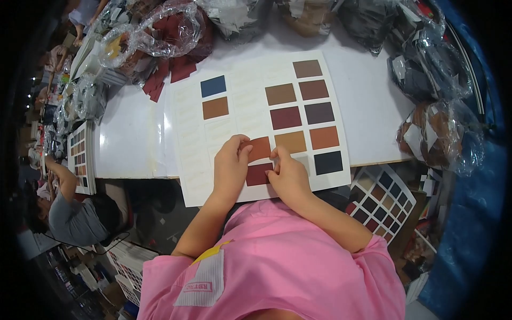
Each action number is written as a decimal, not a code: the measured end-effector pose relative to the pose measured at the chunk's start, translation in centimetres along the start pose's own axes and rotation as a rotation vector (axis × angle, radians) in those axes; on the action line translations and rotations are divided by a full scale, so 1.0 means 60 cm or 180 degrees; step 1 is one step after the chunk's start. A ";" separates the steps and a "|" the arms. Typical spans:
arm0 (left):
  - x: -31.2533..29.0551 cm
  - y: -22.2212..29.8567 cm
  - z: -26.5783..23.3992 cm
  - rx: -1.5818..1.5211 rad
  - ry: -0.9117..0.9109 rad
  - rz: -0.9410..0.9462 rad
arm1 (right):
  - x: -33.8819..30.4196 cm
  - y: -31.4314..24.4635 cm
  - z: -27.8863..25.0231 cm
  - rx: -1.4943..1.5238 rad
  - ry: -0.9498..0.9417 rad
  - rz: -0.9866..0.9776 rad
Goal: The worker is taking small fabric or leather swatches from plastic bags and adhering them to a gridded sample board.
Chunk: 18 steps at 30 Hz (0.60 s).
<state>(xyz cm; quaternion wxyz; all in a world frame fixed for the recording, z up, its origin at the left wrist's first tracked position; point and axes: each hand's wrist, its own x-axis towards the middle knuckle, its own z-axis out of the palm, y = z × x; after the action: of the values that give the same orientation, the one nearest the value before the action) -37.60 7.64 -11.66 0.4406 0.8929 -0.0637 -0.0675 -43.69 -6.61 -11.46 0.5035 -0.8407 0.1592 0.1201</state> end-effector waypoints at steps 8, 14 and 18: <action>-0.006 -0.005 0.001 -0.0118 0.0040 0.0141 | -0.010 0.010 0.000 -0.0065 0.0029 0.0071; -0.009 0.005 -0.027 -0.0469 0.0248 -0.0159 | -0.022 -0.001 0.001 0.0045 -0.0022 -0.0323; -0.008 -0.011 -0.065 -0.0993 0.0539 -0.0422 | -0.030 -0.017 -0.007 0.0021 -0.0091 -0.0661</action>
<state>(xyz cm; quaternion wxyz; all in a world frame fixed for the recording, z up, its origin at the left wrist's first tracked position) -37.37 11.18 -9.82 0.5721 0.8185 0.0439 -0.0300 -44.97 -6.25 -9.81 0.5183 -0.8491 0.0643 0.0788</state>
